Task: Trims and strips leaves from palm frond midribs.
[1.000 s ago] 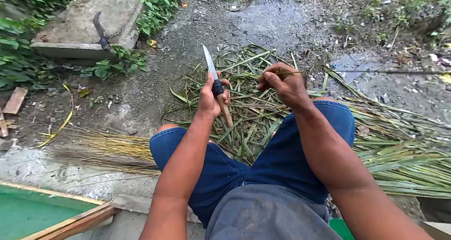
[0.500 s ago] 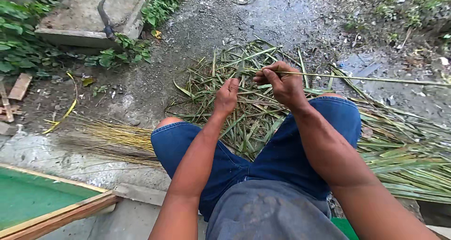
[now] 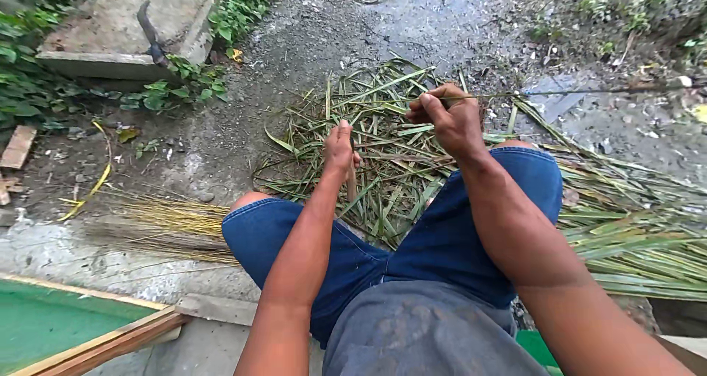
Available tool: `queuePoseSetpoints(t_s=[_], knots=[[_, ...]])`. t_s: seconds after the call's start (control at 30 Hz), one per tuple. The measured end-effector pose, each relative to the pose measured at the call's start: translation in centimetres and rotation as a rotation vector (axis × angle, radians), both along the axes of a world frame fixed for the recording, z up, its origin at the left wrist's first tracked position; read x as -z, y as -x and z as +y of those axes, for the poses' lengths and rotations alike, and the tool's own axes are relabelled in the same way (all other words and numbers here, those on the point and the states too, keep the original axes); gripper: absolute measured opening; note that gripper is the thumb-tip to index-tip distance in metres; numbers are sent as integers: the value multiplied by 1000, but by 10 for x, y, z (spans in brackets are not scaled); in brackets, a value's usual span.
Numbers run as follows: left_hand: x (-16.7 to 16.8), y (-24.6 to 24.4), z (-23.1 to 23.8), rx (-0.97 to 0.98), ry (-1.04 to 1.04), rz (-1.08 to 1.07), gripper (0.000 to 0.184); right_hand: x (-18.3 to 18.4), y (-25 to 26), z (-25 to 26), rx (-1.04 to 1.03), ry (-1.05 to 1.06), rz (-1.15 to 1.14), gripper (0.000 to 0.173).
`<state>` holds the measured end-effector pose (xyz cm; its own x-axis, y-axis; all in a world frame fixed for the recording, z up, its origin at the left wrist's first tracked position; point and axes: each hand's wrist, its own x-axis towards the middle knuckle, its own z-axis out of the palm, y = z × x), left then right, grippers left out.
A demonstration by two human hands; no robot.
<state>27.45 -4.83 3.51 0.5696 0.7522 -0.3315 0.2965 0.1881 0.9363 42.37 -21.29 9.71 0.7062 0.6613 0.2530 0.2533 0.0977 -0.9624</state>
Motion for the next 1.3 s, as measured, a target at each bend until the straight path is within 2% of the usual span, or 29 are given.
queuePoseSetpoints(t_s=[0.13,0.23,0.37,0.53,0.63,0.8,0.93,1.1,1.2,1.3], knots=[[-18,3,-31,261,-324,-40,46,10,10,13,-40,52,-64,15],[-18,2,-34,320,-462,-17,44,13,16,16,-93,58,-123,16],[-7,0,-13,226,-272,126,55,10,11,11,-91,0,-65,15],[-20,0,-27,308,-387,42,48,13,11,12,-113,15,-78,15],[-6,-1,-7,227,-227,140,55,9,6,10,-114,-16,-84,14],[-24,-1,-25,334,-399,69,48,13,7,10,-127,10,-153,14],[-7,-2,-5,229,-254,165,55,10,5,9,-120,-15,-102,15],[-19,-2,-19,278,-342,76,49,10,6,9,-122,-37,-51,14],[-5,-2,3,180,-173,150,56,3,3,7,-94,-51,9,13],[-16,-4,-10,243,-289,125,54,4,6,11,-59,-30,54,12]])
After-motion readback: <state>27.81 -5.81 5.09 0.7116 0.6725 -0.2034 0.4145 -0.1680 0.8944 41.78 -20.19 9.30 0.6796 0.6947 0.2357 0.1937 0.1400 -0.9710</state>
